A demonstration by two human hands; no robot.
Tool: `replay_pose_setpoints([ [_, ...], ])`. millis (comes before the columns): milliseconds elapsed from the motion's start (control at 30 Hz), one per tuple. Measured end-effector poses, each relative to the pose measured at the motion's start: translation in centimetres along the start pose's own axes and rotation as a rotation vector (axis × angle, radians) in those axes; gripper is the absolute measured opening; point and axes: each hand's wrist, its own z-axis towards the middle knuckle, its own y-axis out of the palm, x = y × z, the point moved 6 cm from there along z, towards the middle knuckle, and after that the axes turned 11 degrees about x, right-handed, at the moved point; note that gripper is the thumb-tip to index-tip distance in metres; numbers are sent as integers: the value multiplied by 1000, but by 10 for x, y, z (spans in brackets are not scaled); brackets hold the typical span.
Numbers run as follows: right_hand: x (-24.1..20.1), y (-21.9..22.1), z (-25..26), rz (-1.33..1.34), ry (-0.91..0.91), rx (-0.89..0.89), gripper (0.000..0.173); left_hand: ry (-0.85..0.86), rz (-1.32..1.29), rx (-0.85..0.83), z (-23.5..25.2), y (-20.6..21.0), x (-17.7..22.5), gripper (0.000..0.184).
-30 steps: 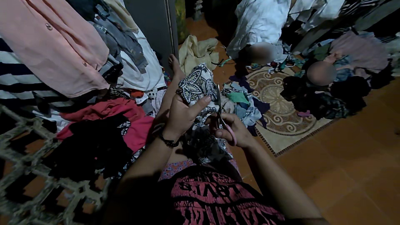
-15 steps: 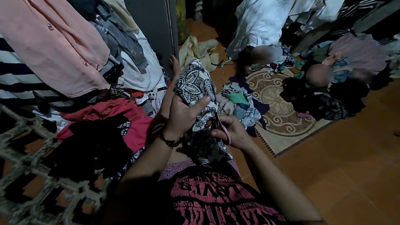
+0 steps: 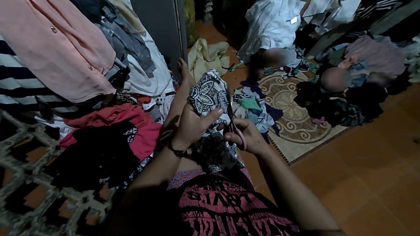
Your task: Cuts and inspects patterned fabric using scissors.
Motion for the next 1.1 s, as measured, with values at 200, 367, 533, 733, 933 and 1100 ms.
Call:
replay_pose_setpoints([
  [200,4,-2,-5,-86,23,1,37,-76,-73,54,7,-8,6,23],
  [367,3,-1,-7,-40,-50,-14,38,-14,-31,0,7,-7,8,29],
  [533,-1,-1,-3,-26,-67,-22,43,-20,-23,-32,5,-7,2,26],
  [733,-1,-2,-3,-52,-62,-16,37,-31,14,-39,4,-11,4,27],
  [933,7,-5,-10,-88,-24,-51,44,-92,-45,-18,7,-15,6,27],
  [1100,3,-4,-11,-47,-52,-87,53,-61,-13,-109,7,-11,6,28],
])
